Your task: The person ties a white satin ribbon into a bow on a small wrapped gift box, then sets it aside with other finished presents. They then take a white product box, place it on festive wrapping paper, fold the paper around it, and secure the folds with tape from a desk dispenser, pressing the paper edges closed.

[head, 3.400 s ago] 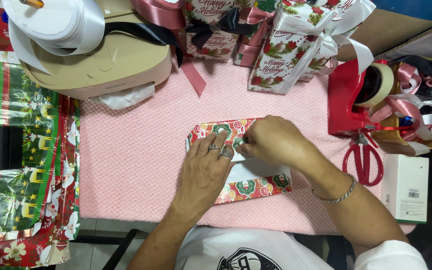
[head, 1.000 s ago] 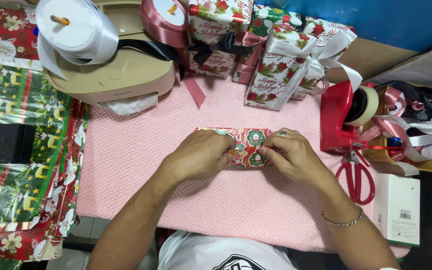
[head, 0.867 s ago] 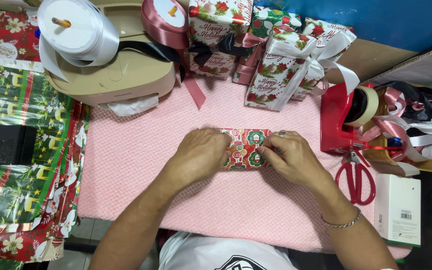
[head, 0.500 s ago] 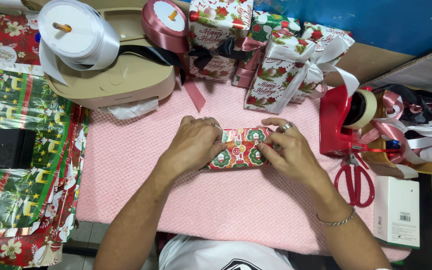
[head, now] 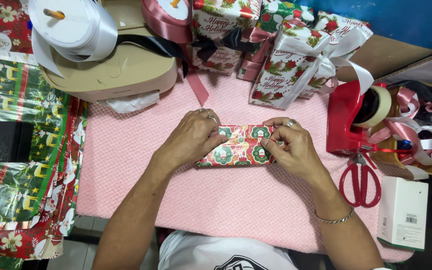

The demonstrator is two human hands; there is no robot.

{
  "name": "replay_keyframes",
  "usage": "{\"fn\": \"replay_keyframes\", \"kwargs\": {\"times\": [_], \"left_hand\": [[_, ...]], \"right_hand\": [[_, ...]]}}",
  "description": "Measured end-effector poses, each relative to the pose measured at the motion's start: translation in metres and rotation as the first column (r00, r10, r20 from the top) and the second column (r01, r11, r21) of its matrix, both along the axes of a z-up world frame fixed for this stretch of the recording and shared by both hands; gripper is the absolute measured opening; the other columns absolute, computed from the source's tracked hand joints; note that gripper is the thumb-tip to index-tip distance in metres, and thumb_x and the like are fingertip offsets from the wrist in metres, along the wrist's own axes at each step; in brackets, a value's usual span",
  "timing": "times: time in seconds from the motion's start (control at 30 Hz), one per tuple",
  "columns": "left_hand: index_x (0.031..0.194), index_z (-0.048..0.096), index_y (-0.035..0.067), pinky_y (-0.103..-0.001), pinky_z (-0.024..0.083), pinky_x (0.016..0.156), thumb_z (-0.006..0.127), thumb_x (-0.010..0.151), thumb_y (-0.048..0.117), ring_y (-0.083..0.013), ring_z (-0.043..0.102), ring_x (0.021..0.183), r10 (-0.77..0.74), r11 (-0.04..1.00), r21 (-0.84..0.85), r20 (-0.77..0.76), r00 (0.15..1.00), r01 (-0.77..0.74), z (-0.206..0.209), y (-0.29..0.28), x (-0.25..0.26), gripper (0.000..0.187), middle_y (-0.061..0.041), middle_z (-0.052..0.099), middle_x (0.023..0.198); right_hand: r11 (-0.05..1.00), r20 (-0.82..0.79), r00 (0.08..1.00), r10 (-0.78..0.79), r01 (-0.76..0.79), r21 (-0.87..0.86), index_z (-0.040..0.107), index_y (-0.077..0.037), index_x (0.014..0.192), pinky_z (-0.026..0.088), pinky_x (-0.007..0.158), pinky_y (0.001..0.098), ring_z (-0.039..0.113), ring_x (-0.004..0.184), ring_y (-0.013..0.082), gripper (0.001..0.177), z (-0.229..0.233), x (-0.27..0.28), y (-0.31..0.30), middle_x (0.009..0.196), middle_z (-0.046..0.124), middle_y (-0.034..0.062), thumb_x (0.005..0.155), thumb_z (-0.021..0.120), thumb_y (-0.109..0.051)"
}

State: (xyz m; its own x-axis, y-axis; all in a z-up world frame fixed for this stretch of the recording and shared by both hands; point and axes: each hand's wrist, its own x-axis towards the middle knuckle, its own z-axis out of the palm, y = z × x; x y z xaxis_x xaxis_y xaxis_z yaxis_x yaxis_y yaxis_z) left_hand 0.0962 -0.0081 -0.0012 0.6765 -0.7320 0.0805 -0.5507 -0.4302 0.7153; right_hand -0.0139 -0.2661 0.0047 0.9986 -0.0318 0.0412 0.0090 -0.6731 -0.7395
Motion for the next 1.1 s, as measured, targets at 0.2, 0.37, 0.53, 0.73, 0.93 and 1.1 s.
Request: {"fn": "replay_keyframes", "kwargs": {"times": [0.2,0.37,0.53,0.73,0.93,1.1], "left_hand": [[0.074,0.067,-0.002,-0.045,0.052,0.080,0.079,0.083,0.027,-0.0305,0.064,0.083,0.029,0.998,0.058,-0.054,0.998,-0.026,0.001,0.000,-0.002,0.032,-0.016,0.067,0.086],[0.079,0.072,-0.001,-0.045,0.051,0.083,0.080,0.083,0.028,-0.0309,0.063,0.088,0.019,1.000,0.007,0.038,0.999,-0.020,0.000,0.002,-0.004,0.030,-0.015,0.068,0.094],[0.080,0.075,0.001,-0.046,0.047,0.089,0.077,0.085,0.037,-0.0303,0.062,0.094,0.069,0.996,0.048,0.195,0.978,-0.080,-0.003,0.007,-0.009,0.037,-0.014,0.069,0.094],[0.072,0.075,-0.001,-0.045,0.045,0.089,0.076,0.085,0.041,-0.0299,0.059,0.099,0.192,0.980,0.027,0.155,0.969,-0.199,-0.003,0.021,-0.008,0.044,-0.014,0.069,0.096],[0.081,0.075,-0.002,-0.047,0.044,0.080,0.073,0.088,0.036,-0.0312,0.059,0.094,0.308,0.907,0.127,0.449,0.838,-0.402,0.002,0.019,-0.021,0.039,-0.018,0.069,0.092],[0.112,0.069,0.000,-0.043,0.048,0.088,0.067,0.092,0.012,-0.0293,0.060,0.100,0.042,0.967,0.159,0.675,0.736,-0.201,0.007,0.002,-0.070,0.023,-0.016,0.069,0.102]], "right_hand": [[0.998,0.100,0.995,0.005,-0.012,0.067,0.057,0.001,0.071,0.057,0.066,0.0284,0.070,0.095,0.0180,0.025,-0.008,-0.002,0.002,0.110,0.070,0.0180,0.086,0.075,-0.006],[0.999,0.095,0.995,-0.015,0.011,0.045,0.058,0.002,0.071,0.054,0.064,0.0300,0.069,0.088,0.0189,0.022,-0.009,-0.001,0.004,0.111,0.070,0.0198,0.084,0.075,-0.004],[0.995,0.043,0.997,-0.064,0.060,0.080,0.059,0.003,0.071,0.054,0.062,0.0302,0.069,0.085,0.0195,0.020,-0.009,-0.002,0.006,0.113,0.070,0.0195,0.083,0.074,-0.004],[0.998,0.114,0.993,-0.023,0.017,0.058,0.060,0.003,0.072,0.055,0.073,0.0331,0.070,0.094,0.0224,0.020,-0.010,-0.002,0.006,0.111,0.071,0.0205,0.084,0.074,-0.004],[0.997,0.061,0.997,-0.051,0.048,0.061,0.060,0.002,0.071,0.055,0.073,0.0343,0.070,0.094,0.0238,0.021,-0.008,-0.002,0.007,0.111,0.071,0.0188,0.083,0.075,-0.006],[0.998,0.062,0.996,-0.057,0.055,0.042,0.060,0.002,0.072,0.055,0.079,0.0348,0.070,0.095,0.0232,0.021,-0.006,-0.002,0.008,0.112,0.071,0.0180,0.084,0.076,-0.006]]}}
